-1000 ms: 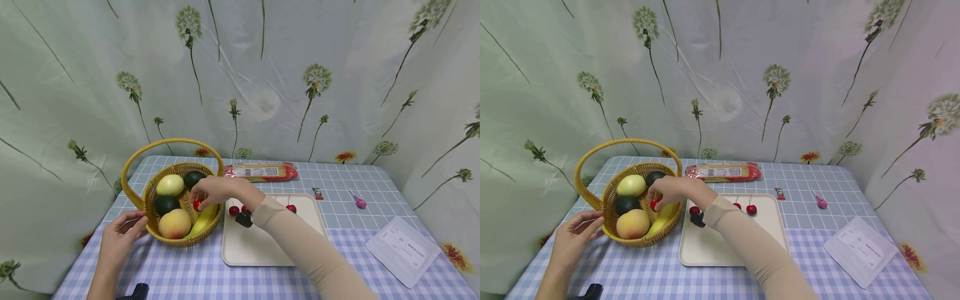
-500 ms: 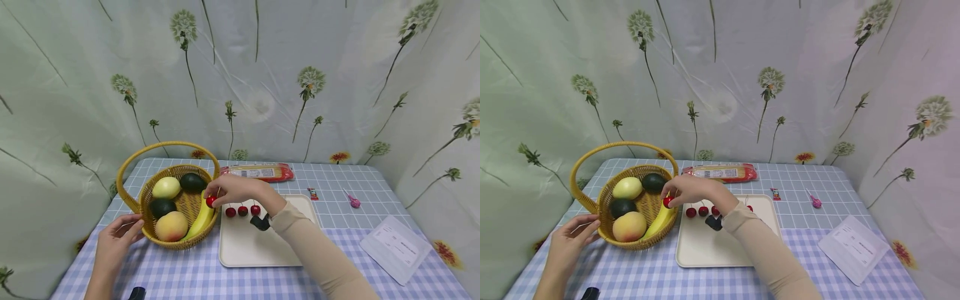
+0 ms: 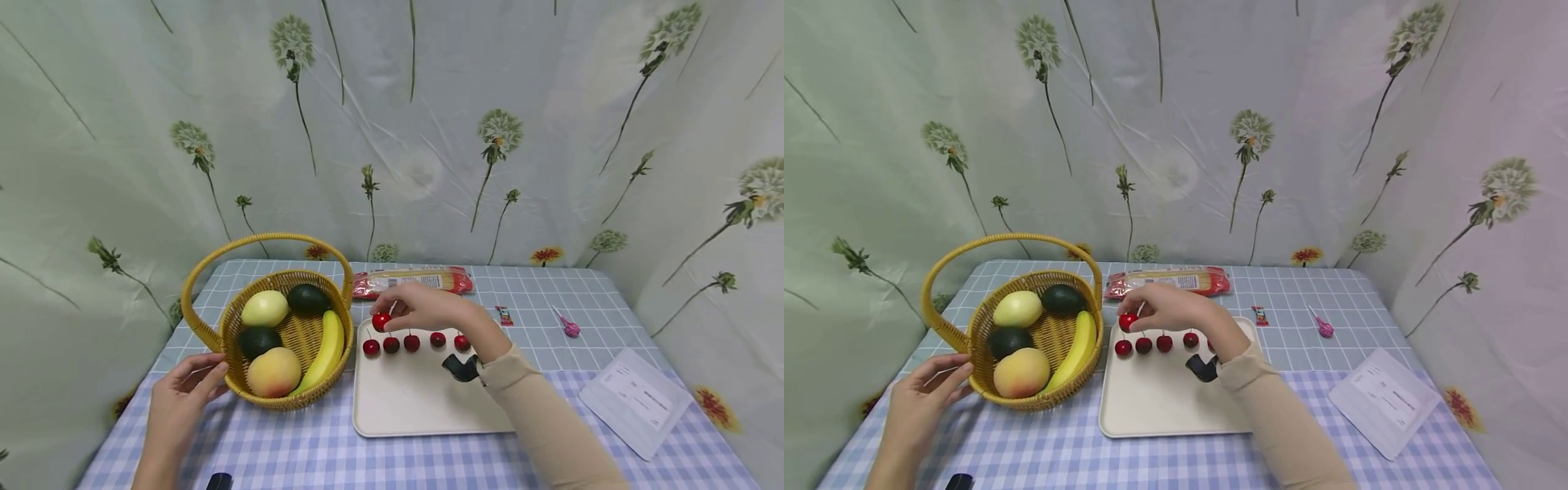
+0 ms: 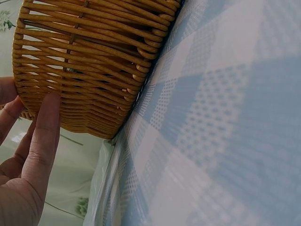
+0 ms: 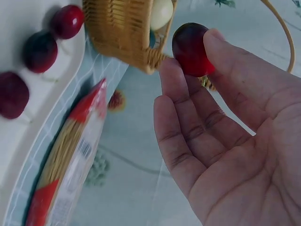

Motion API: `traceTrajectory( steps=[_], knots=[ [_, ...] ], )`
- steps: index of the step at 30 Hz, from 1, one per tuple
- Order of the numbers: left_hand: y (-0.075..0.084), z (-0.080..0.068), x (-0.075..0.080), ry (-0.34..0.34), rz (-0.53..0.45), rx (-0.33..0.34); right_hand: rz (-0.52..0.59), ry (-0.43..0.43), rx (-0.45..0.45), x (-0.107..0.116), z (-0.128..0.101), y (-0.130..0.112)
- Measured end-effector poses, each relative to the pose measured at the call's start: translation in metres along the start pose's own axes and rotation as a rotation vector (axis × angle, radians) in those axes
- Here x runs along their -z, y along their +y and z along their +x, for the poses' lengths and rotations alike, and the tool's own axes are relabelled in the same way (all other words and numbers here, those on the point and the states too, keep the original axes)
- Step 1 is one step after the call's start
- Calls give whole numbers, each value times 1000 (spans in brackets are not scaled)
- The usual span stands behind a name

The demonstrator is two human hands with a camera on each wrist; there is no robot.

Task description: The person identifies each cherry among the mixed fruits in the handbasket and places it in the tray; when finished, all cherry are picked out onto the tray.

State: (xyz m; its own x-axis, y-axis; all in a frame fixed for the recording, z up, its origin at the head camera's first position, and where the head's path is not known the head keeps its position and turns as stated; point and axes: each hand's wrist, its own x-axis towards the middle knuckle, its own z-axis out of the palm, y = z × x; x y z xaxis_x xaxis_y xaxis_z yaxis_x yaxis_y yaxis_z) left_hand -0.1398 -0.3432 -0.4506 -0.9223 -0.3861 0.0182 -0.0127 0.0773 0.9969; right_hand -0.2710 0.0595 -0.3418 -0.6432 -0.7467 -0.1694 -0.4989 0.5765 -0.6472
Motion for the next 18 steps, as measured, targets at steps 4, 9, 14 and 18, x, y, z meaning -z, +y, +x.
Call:
traceTrajectory(
  steps=[4,9,14,18],
  knots=[
    [1,1,1,-3,0,-18,11,36,-14,3,-16,12],
    [0,4,-3,-9,-10,-18,9,93,-22,8,-40,30],
    [-2,5,-3,-23,-47,-9,4,148,-96,10,-62,49],
    [-2,2,2,-22,-78,5,19,178,-184,7,-78,70]
  ],
)
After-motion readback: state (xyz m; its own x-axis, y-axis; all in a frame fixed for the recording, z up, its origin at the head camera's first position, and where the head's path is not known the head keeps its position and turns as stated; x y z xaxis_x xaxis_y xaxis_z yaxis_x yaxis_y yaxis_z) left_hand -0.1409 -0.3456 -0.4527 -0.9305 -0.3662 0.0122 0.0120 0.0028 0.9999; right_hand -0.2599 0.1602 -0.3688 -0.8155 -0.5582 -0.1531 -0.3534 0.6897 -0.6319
